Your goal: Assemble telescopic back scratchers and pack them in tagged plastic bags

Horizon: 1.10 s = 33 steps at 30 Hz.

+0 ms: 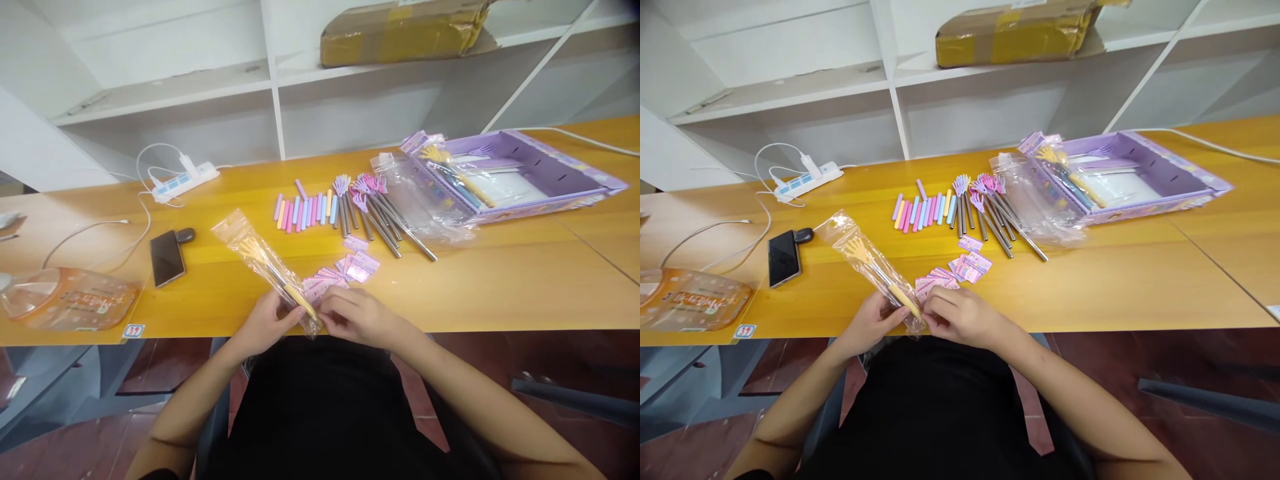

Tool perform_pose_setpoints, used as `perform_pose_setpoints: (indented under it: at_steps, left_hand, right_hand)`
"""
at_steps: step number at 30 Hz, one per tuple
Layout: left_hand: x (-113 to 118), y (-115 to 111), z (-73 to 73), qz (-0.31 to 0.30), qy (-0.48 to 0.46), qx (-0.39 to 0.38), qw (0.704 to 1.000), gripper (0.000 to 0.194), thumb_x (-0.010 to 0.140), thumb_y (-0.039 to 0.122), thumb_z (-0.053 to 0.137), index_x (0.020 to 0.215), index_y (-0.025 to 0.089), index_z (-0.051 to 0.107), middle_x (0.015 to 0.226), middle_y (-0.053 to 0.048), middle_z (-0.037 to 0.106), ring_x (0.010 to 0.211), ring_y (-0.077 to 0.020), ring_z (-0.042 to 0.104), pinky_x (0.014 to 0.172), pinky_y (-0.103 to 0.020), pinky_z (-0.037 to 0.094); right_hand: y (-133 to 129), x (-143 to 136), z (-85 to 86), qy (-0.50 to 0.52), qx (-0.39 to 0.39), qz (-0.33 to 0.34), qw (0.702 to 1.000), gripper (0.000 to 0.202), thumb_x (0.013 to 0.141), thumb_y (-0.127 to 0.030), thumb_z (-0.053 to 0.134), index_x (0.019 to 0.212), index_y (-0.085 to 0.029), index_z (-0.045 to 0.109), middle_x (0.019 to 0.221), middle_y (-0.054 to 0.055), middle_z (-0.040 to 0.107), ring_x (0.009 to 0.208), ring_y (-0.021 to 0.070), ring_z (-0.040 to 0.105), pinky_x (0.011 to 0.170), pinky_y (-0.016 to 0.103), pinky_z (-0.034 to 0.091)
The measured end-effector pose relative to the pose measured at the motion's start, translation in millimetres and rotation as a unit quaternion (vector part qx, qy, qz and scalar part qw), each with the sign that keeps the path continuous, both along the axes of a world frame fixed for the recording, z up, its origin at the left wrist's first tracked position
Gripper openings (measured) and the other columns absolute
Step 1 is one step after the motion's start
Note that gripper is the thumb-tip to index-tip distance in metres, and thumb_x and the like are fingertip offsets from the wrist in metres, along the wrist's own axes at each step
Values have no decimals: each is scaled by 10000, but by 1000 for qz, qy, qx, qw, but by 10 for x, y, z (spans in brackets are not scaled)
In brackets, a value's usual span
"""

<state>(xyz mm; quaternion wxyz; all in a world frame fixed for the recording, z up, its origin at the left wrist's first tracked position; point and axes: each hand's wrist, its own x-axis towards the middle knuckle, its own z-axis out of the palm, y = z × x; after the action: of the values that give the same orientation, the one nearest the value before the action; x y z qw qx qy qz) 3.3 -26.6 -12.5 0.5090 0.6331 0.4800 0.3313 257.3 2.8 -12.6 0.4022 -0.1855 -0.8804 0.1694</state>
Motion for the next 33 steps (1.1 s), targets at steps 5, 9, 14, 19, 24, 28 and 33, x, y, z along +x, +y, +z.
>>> perform_pose_setpoints:
  at_steps: [5, 9, 14, 19, 24, 28, 33]
  left_hand:
    - [4, -5, 34, -26, 5, -6, 1000, 405, 1028, 542, 692, 1185, 169, 716, 1131, -106, 792, 1041, -261, 741, 965, -393, 593]
    - [22, -12, 116, -50, 13, -1, 999, 379, 1004, 531, 727, 1127, 173, 747, 1068, -91, 810, 990, -248, 751, 932, -368, 592]
    - [73, -27, 181, -49, 74, 12, 996, 353, 882, 475, 868, 1056, 187, 761, 975, -52, 815, 891, -225, 749, 856, -333, 597]
    - [121, -11, 205, -47, 96, 24, 994, 293, 957, 464, 780, 1092, 205, 800, 1062, -64, 840, 983, -258, 772, 867, -336, 607]
    - [95, 9, 203, -56, 72, 25, 996, 204, 978, 404, 769, 1075, 233, 824, 1077, -46, 845, 1024, -264, 774, 949, -359, 584]
    - [79, -3, 173, -58, 55, 20, 997, 153, 985, 338, 760, 1092, 243, 815, 1093, -35, 834, 1025, -252, 769, 948, -346, 581]
    - [102, -15, 194, -111, 81, 83, 987, 167, 1046, 338, 680, 1132, 264, 803, 1123, -36, 807, 1057, -238, 741, 1003, -341, 560]
  right_hand:
    - [5, -18, -63, 22, 12, -36, 999, 167, 1009, -106, 651, 939, -236, 574, 856, 12, 705, 739, 131, 658, 657, 248, 514]
    - [17, -30, -105, 33, 35, -51, 998, 193, 1022, -109, 657, 914, -233, 556, 805, -1, 684, 709, 125, 642, 630, 244, 494]
    - [24, -17, -130, 30, 35, -47, 998, 172, 1046, -155, 673, 923, -228, 577, 815, 3, 698, 718, 123, 656, 629, 247, 491]
    - [13, 10, -80, 16, 31, -49, 998, 108, 1044, -180, 694, 990, -226, 613, 871, 12, 737, 733, 134, 685, 650, 261, 499]
    - [13, 47, -18, -23, -23, -85, 996, 242, 1053, -424, 731, 1081, -206, 630, 926, 44, 736, 742, 159, 671, 636, 274, 473]
    - [19, 53, -5, -57, -49, -57, 996, 353, 1039, -543, 721, 1005, -203, 632, 861, 24, 708, 715, 155, 640, 637, 277, 441]
    - [17, 45, 24, -78, -42, 7, 996, 305, 1098, -444, 660, 914, -201, 652, 845, 22, 710, 739, 140, 657, 683, 269, 450]
